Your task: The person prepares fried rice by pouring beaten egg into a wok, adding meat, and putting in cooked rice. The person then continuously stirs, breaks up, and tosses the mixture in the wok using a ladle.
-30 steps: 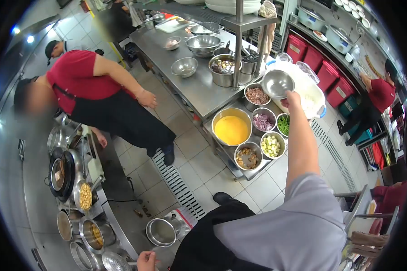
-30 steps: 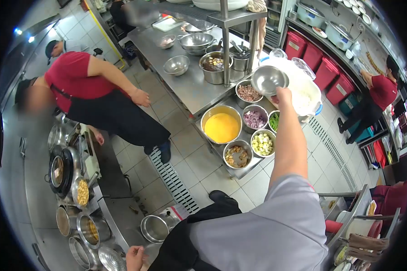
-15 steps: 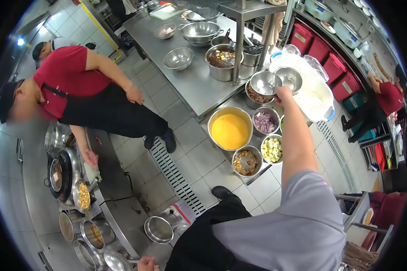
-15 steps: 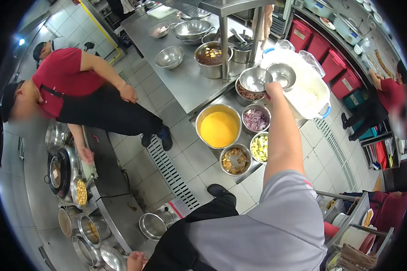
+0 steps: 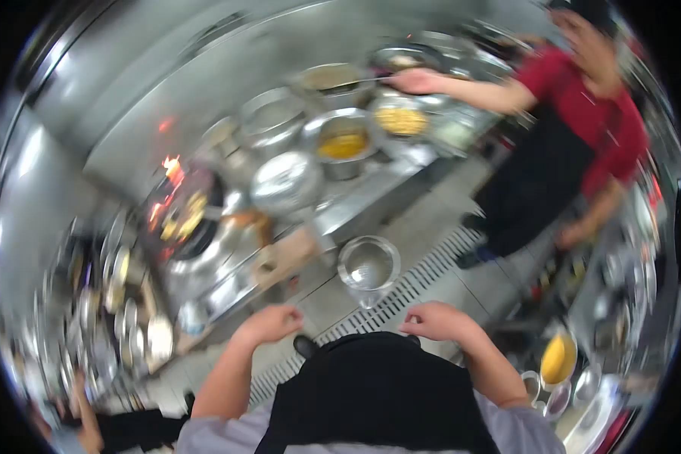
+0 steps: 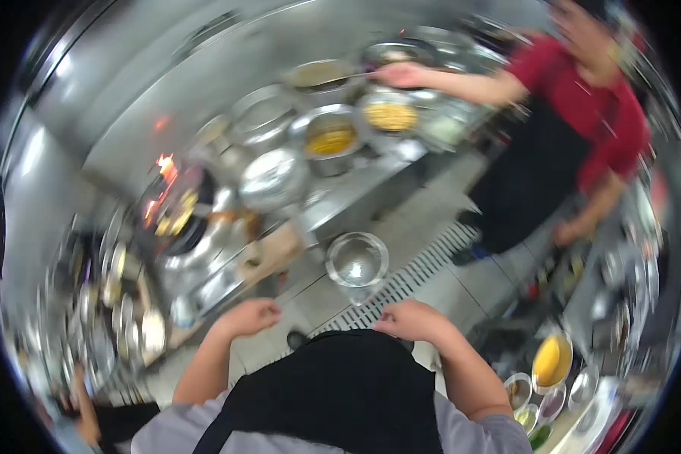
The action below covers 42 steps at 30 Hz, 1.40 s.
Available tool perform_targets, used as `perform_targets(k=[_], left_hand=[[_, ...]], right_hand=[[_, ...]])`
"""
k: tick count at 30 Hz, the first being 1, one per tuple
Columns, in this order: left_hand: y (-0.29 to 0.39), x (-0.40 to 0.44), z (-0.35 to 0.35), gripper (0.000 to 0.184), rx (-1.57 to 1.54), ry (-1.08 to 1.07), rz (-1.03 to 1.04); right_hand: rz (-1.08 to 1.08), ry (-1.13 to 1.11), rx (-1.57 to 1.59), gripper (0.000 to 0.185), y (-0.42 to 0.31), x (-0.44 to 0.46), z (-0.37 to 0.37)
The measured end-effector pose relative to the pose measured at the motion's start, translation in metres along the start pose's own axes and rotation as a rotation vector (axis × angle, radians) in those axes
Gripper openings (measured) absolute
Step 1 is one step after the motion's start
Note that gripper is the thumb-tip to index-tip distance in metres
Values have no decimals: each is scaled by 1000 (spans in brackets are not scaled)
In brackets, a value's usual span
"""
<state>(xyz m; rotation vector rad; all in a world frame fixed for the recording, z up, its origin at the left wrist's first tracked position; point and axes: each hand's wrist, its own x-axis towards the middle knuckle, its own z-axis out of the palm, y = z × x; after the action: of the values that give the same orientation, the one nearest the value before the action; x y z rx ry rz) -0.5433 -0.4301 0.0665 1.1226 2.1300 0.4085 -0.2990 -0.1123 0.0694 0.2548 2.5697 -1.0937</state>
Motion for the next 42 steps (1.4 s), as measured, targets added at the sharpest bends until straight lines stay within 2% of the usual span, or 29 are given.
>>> perform_targets(k=[3, 4, 5, 6, 7, 8, 9, 10, 11, 12, 13, 14, 16, 17, 19, 20, 23, 25, 26, 28, 31, 33, 34, 36, 37, 40, 42], left_hand=[[-22, -46, -43, 33, -168, 317, -103], [-34, -59, -55, 34, -159, 445, -151], [-54, -65, -64, 34, -181, 479, -179], [-77, -70, -71, 36, -129, 719, -174], [-98, -73, -77, 38, -65, 957, -167], [-122, -79, -89, 38, -86, 978, -184], [-142, -77, -100, 38, 38, 1092, -174], [-160, -74, -113, 39, 166, 1198, -163], [-176, -70, -123, 39, 162, 1209, -175], [-190, -63, -132, 38, 266, 1223, -199], [-200, -57, -140, 38, 370, 1232, -218], [-207, -52, -148, 38, 366, 1237, -221], [-221, -44, -166, 34, 263, 830, -341], [-225, -38, -178, 34, 249, 838, -344], [-231, -30, -185, 36, 46, 666, -433], [-228, -31, -182, 36, 39, 657, -437], [-196, -60, -183, 37, 164, 736, -364], [-171, -87, -193, 36, 186, 769, -334], [-167, -93, -189, 36, 212, 801, -293], [-177, -83, -187, 35, 231, 890, -257], [-212, -54, -155, 35, 297, 943, -248], [-223, -46, -121, 35, 390, 987, -288], [-221, -52, -104, 35, 400, 988, -285], [-220, -67, -83, 35, 339, 720, -257], [-222, -67, -96, 35, 350, 729, -254], [-226, -62, -131, 37, 371, 933, -200], [-245, -47, -155, 36, 296, 927, -204]], right_hand=[[-397, 43, -337, 36, -149, 91, 4], [-540, 185, -346, 30, -188, 120, 12], [-675, 328, -341, 24, -224, 148, 23], [-768, 454, -353, 18, -259, 179, 33], [-841, 472, -385, 19, -292, 211, 37], [-880, 563, -554, 24, -322, 255, 48], [-920, 675, -613, 34, -336, 302, 55], [-759, 755, -790, 45, -347, 340, 60], [-678, 783, -903, 54, -341, 380, 63], [-490, 623, -872, 57, -334, 404, 67], [-236, 345, -795, 56, -338, 410, 62], [-239, 343, -800, 56, -343, 411, 59], [-148, 251, -789, 55, -352, 405, 53], [-154, 268, -780, 54, -354, 397, 46], [-146, 236, -755, 52, -363, 360, 30], [-144, 207, -747, 52, -378, 335, 12], [-142, 131, -774, 50, -380, 300, -30], [-361, -9, -738, 49, -360, 306, -45], [-354, -37, -724, 49, -365, 311, -39], [-224, 43, -795, 51, -385, 332, -23], [-223, 124, -767, 53, -362, 384, 18], [-204, 302, -811, 54, -356, 401, 39], [-205, 310, -805, 54, -357, 396, 39], [-189, 387, -821, 59, -364, 376, 39], [-192, 398, -846, 58, -365, 365, 33], [-211, 323, -887, 54, -376, 334, 10], [-189, 316, -872, 50, -379, 323, 5]])
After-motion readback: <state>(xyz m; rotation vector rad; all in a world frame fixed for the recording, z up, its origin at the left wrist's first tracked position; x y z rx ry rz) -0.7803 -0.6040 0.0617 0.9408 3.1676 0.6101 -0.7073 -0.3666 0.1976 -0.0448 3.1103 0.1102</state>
